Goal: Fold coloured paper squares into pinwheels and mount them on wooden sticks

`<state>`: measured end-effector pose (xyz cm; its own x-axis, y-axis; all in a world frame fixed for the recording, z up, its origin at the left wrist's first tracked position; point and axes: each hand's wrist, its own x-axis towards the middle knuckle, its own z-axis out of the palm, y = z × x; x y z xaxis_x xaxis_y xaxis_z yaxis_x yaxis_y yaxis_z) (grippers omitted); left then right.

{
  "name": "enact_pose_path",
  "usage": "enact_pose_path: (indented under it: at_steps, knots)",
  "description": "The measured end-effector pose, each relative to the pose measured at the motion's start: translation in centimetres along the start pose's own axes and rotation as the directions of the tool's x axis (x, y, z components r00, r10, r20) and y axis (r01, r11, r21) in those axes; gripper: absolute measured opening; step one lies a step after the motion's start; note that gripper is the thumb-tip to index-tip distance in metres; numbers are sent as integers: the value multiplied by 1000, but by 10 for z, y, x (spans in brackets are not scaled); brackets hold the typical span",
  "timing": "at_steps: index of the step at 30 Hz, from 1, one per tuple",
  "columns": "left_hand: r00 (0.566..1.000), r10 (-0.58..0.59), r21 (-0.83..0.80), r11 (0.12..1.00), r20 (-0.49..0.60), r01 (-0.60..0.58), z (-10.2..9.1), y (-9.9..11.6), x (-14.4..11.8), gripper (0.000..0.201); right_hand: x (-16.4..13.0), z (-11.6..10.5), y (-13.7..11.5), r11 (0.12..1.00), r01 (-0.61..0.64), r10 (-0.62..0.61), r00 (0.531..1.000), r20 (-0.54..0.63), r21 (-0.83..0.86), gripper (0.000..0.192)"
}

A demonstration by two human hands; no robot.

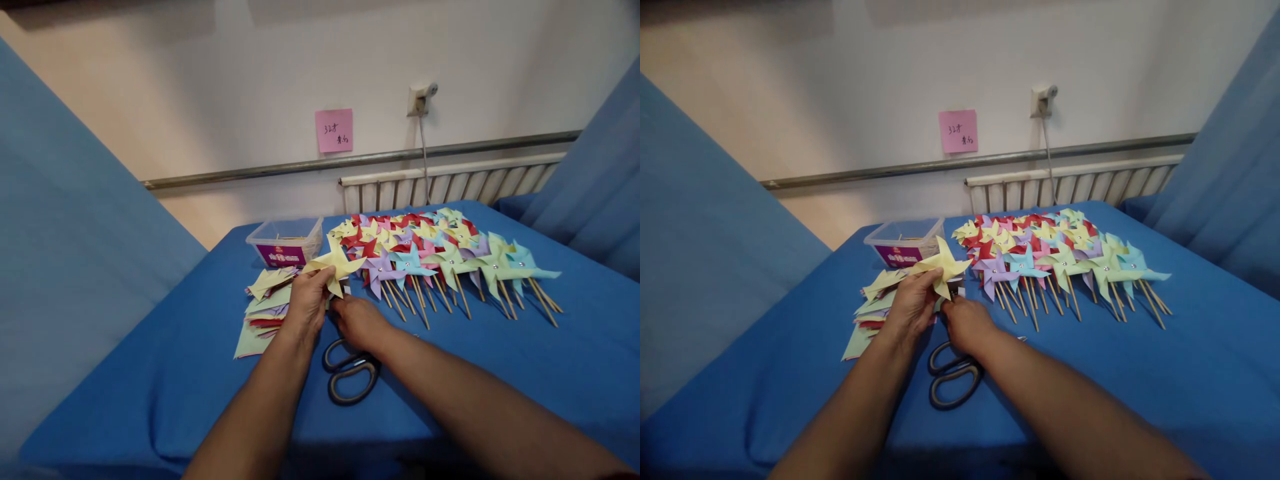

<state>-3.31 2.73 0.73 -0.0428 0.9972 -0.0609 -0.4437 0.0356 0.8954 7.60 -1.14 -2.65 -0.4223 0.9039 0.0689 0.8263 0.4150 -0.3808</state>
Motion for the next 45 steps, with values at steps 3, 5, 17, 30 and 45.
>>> enact_pose_path:
  at_steps: [3,5,17,30,45]
  knots:
    - [1000,-2,6,1000,-7,2,1,1,-1,35,-1,0,1,999,39,-39,999,3,-26,25]
    - [1000,-6,12,1000,-9,6,2,2,-2,34,-1,0,2,999,40,-40,999,4,-33,25]
    - [1000,-24,22,999,-2,24,3,4,-4,33,-1,-5,2,999,6,-4,999,46,-46,24]
    - [999,-17,28,999,-32,18,4,6,-5,30,-6,-13,17,995,40,-46,996,70,89,19]
    - [1000,-7,41,999,-28,8,4,4,-4,34,-4,-15,24,996,36,-46,991,129,82,19]
